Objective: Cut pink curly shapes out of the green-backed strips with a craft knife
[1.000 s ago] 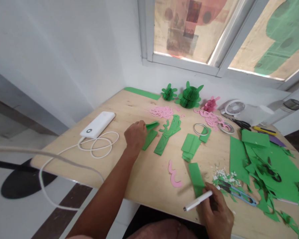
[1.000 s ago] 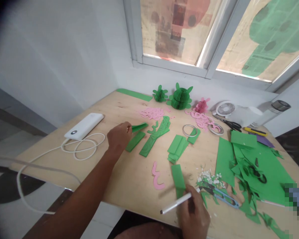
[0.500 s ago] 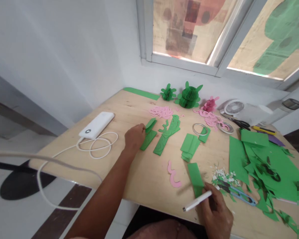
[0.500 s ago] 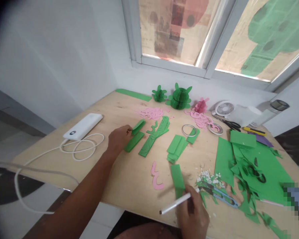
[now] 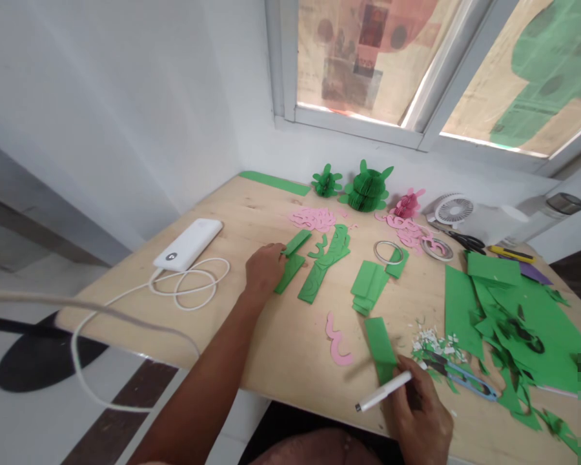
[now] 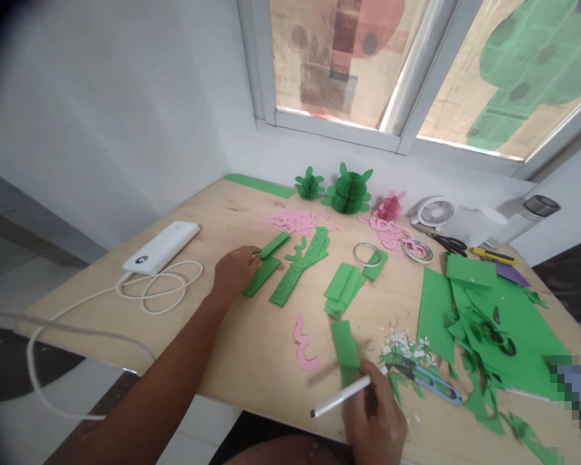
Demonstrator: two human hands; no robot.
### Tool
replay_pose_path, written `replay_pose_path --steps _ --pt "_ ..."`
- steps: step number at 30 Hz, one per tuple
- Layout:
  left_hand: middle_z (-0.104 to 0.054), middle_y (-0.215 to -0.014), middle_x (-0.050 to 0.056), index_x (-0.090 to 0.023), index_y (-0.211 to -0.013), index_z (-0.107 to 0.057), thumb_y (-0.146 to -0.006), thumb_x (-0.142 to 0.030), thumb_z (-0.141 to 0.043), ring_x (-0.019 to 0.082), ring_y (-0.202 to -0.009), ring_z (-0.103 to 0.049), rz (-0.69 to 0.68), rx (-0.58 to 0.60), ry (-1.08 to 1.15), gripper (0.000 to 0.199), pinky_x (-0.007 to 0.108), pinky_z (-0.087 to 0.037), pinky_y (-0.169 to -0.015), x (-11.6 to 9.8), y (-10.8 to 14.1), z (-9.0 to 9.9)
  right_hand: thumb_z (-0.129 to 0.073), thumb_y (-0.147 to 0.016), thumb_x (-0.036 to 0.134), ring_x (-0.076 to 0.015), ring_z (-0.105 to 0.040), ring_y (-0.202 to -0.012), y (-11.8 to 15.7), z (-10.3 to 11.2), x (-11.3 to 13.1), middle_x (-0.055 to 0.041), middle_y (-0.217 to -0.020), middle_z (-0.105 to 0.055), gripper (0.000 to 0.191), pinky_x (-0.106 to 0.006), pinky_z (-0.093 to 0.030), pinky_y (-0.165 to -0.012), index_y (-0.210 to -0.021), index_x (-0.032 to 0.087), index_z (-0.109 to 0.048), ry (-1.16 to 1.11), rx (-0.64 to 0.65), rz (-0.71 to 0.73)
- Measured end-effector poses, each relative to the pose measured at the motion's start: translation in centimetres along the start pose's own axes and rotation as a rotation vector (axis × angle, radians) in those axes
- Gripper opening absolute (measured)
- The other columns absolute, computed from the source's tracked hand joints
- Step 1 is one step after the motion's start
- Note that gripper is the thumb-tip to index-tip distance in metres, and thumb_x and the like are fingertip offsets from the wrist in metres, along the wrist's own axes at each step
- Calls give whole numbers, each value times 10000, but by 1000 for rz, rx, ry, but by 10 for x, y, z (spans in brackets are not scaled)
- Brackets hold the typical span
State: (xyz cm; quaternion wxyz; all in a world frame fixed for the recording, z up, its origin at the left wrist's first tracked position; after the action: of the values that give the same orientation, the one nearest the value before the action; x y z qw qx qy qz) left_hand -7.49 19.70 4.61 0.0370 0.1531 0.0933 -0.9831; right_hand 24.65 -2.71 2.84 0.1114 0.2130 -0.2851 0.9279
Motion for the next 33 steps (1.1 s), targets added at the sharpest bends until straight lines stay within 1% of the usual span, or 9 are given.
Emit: replay_pose_path --steps 3,6,10,12,14,17,21,27,33 --pt "-699 -1124 80 -194 -1106 -656 -898 -189 -428 247 -1047 -633 -30 -26 -3 309 338 -497 -848 -7 4 7 -439 -897 551 -206 -745 -718 -1 0 1 -73 -928 -767 464 -236 -555 -591 -1009 180 -695 -3 -1 0" --pt "-694 -1131 77 -192 -1088 -659 -915 -200 -415 250 -1062 -623 -120 -21 -3 300 362 -496 -882 -28 14 11 -446 -895 545 -205 -745 -712 0 1 1 -66 -900 -769 455 -237 -557 -599 -1004 181 -696 -13 -12 -2" --pt "-666 -1219 41 -222 -1057 -675 -888 -233 -522 222 -1138 -590 -349 69 2 228 350 -460 -990 -72 39 2 -459 -893 542 -203 -743 -714 1 -2 -1 -68 -912 -769 449 -234 -553 -587 -1018 181 -696 -29 10 -9" --pt "-628 -1288 65 -212 -1144 -644 -865 -267 -580 239 -1208 -548 -421 98 -5 291 375 -437 -1029 -89 50 -4 -463 -892 546 -207 -742 -737 2 -4 -3 -74 -939 -767 453 -236 -551 -589 -1024 181 -695 -38 28 -19" --pt "-596 -1330 94 -203 -1217 -604 -860 -307 -602 273 -1262 -504 -451 109 -18 372 427 -423 -1044 -98 57 -9 -463 -890 551 -211 -741 -753 3 -6 -6 -74 -955 -765 455 -237 -547 -583 -1027 184 -694 -41 42 -33" --pt "-559 -1369 126 -201 -1283 -553 -876 -352 -583 317 -1315 -446 -448 103 -37 435 508 -386 -1061 -100 55 -15 -464 -885 550 -213 -741 -757 3 -6 -8 -68 -950 -765 449 -238 -546 -588 -1030 191 -693 -33 53 -45" --pt "-543 -1389 127 -211 -1335 -506 -917 -394 -516 328 -1359 -391 -436 87 -53 456 566 -308 -1104 -99 44 -23 -460 -880 537 -211 -741 -744 2 -4 -6 -67 -930 -766 442 -239 -549 -601 -1025 191 -693 -29 35 -40" --pt "-557 -1375 133 -195 -1349 -492 -942 -438 -458 342 -1369 -378 -400 80 -69 475 601 -272 -1108 -93 32 -34 -460 -875 525 -215 -743 -748 1 -3 -3 -70 -926 -767 432 -242 -553 -605 -1008 187 -695 -30 24 -26" --pt "-546 -1380 162 -182 -1341 -492 -931 -427 -474 354 -1371 -376 -356 71 -65 478 619 -257 -1104 -85 30 -30 -474 -886 501 -204 -741 -734 1 -4 -1 -60 -916 -767 407 -237 -552 -610 -1020 184 -692 -35 32 -6"
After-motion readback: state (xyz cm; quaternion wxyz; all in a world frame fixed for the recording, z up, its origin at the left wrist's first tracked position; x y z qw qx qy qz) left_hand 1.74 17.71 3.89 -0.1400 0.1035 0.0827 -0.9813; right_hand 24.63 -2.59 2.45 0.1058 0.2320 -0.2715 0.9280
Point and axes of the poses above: each hand's wrist, its own y-axis away from the middle knuckle, its own z-axis out of the back of the hand, x = y × z, the point moved 9 cm from there along -y, towards the middle knuckle
